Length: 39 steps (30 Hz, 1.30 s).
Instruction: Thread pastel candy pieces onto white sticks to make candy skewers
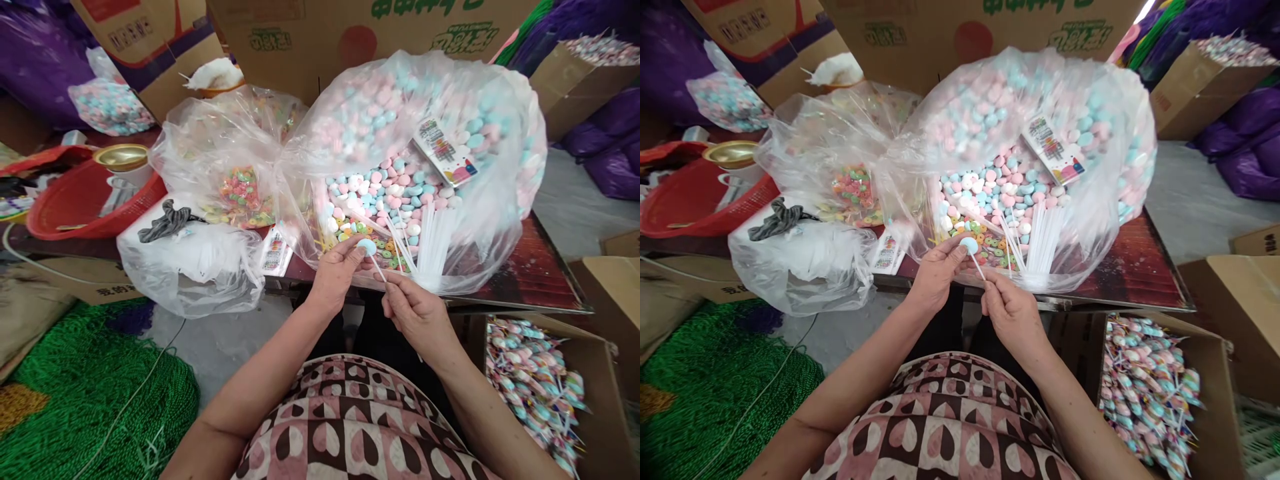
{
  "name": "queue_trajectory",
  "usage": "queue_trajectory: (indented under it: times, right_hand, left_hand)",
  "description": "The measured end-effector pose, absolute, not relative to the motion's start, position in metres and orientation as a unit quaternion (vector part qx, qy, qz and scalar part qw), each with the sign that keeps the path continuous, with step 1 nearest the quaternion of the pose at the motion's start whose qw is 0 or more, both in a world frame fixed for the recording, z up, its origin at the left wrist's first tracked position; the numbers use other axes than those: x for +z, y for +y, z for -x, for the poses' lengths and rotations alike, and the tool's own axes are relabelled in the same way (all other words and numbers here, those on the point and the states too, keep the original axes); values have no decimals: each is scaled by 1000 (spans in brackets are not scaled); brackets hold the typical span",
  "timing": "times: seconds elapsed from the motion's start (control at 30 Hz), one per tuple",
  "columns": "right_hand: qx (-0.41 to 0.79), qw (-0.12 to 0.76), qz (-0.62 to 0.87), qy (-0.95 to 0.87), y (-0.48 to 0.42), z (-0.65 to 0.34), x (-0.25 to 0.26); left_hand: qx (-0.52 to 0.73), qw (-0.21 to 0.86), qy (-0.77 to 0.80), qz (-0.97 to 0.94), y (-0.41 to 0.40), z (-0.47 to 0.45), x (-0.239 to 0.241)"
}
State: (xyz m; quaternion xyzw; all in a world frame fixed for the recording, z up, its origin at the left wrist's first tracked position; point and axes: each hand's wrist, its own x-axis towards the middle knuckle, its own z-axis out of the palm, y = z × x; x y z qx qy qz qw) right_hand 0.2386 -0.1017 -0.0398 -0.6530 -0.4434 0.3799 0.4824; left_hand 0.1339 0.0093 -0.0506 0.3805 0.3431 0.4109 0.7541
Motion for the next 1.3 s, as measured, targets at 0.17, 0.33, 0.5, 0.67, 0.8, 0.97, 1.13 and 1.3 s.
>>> queue_trajectory:
  times: [0.17,0.33,0.5,0.67,0.8,0.97,1.13,1.3]
  right_hand:
    - [453,522,612,-385,-102,-239,-40]
    - [560,574,528,-278,-99,-240,-39]
    - [567,588,516,-259,-99,-240,-39]
    - [603,591,476,-244,-102,-240,-39]
    - [634,603,435,-215,-105,-240,-33]
    - [554,666,449,-218,-97,-248,-23]
    - [459,683,503,-263,-86,-263,-21]
    - [446,695,504,-256,-82,-267,-26]
  left_hand:
    - [405,742,356,-399,7,-134,-52]
    - [408,732,351,-417,3,-133,-49]
    - [407,712,368,-439,3,-132,-48]
    - [417,705,361,-447,2,-132,-48]
    - [426,698,367,-444,0,-134,-44]
    - [420,702,371,-440,-2,-135,-45]
    - [425,710,355,-434,-4,-137,-51]
    - [421,712,359,-432,-6,-138,-50]
